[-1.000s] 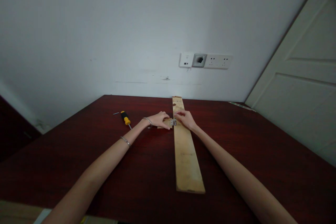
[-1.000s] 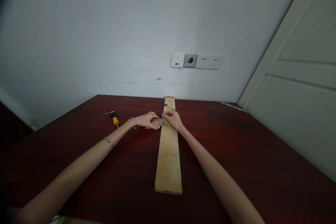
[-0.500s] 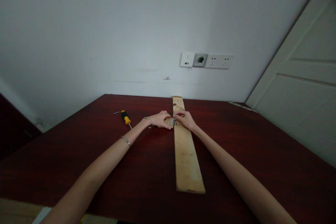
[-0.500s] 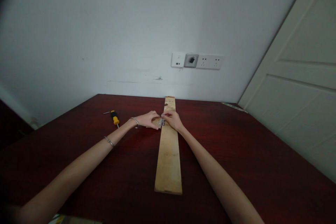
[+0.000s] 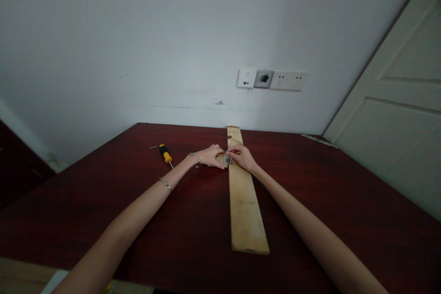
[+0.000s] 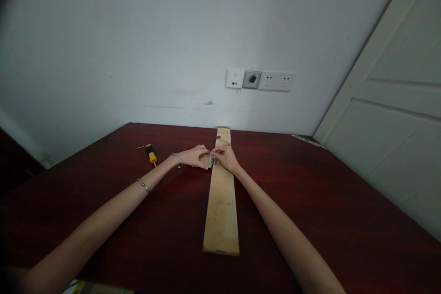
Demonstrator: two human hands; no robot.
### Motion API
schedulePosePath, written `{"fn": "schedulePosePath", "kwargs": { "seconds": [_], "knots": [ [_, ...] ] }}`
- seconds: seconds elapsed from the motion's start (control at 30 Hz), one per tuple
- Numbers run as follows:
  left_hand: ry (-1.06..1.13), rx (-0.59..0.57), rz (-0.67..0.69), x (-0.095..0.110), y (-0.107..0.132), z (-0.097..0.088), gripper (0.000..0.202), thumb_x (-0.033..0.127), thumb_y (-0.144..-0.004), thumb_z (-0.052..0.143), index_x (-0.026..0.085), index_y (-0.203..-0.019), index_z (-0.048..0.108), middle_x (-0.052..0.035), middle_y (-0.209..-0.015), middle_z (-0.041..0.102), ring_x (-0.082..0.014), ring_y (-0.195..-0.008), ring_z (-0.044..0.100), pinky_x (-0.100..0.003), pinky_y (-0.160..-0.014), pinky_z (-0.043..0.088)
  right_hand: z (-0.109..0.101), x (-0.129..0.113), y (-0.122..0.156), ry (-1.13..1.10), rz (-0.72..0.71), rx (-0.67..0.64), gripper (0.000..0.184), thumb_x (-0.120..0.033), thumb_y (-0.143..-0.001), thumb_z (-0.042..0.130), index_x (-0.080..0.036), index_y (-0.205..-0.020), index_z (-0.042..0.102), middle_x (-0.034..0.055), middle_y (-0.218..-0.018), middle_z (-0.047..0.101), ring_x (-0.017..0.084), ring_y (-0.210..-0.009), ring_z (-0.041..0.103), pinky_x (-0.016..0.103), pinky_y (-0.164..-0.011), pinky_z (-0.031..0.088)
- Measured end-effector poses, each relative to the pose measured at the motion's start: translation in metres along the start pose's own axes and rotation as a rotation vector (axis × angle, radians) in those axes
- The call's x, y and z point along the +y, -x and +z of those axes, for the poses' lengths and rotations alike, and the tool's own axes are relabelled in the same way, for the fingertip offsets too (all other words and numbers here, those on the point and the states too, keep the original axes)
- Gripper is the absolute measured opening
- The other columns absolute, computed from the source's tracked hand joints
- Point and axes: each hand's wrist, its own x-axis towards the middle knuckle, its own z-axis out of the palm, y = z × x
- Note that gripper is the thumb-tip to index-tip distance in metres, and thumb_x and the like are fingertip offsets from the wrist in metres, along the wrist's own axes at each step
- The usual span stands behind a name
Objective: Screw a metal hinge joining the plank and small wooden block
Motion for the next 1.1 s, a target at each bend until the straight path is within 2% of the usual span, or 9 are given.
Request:
{"fn": "schedulePosePath", "kwargs": {
  "seconds": [0.3, 0.53, 0.77, 0.9, 1.1],
  "knots": [
    [0.001, 0.017, 0.005, 0.001, 0.001, -0.001, 0.063, 0.056, -0.065, 0.069, 0.01, -0.106, 0.059, -0.0077, -0.096, 0.049, -0.0225, -0.091, 0.046, -0.028, -0.078, 0.039, 0.002, 0.0, 0.001, 0.047, -0.019, -0.029, 0.012, -0.027, -0.074, 0.063, -0.019, -0.076, 0.072, 0.0037, -0.075, 0.069, 0.015, -0.067, 0.06, 0.028, -0.065, 0.046],
    [0.013, 0.068, 0.034, -0.001, 0.001, 0.001, 0.061, 0.054, -0.065, 0.071, 0.011, -0.106, 0.06, -0.0081, -0.099, 0.051, -0.0226, -0.094, 0.047, -0.029, -0.083, 0.038, 0.002, -0.002, 0.003, 0.034, -0.006, -0.035, 0.011, -0.029, -0.071, 0.066, -0.021, -0.073, 0.072, 0.0036, -0.077, 0.067, 0.018, -0.075, 0.058, 0.03, -0.072, 0.044],
    [-0.002, 0.035, 0.029, -0.004, 0.0, 0.002, 0.068, 0.055, -0.066, 0.07, 0.01, -0.115, 0.057, -0.0091, -0.101, 0.053, -0.0229, -0.095, 0.048, -0.028, -0.082, 0.038, -0.006, -0.002, 0.001, -0.122, 0.111, -0.003, 0.022, -0.032, -0.066, 0.066, -0.02, -0.084, 0.073, 0.0044, -0.087, 0.07, 0.018, -0.078, 0.059, 0.032, -0.074, 0.045],
    [-0.013, 0.013, 0.019, -0.005, 0.0, 0.004, 0.069, 0.055, -0.067, 0.069, 0.011, -0.118, 0.056, -0.0099, -0.104, 0.053, -0.0234, -0.096, 0.049, -0.028, -0.081, 0.038, -0.013, 0.0, 0.0, -0.245, 0.206, 0.074, 0.027, -0.035, -0.069, 0.058, -0.018, -0.086, 0.071, 0.0071, -0.096, 0.069, 0.019, -0.081, 0.06, 0.029, -0.064, 0.046],
    [-0.024, 0.008, -0.016, -0.005, -0.001, 0.008, 0.069, 0.056, -0.067, 0.069, 0.012, -0.118, 0.055, -0.01, -0.103, 0.054, -0.0237, -0.095, 0.048, -0.029, -0.081, 0.038, -0.013, 0.001, 0.0, -0.351, 0.274, 0.127, 0.027, -0.034, -0.064, 0.059, -0.016, -0.081, 0.07, 0.0082, -0.097, 0.068, 0.019, -0.081, 0.058, 0.025, -0.057, 0.044]
  ]
}}
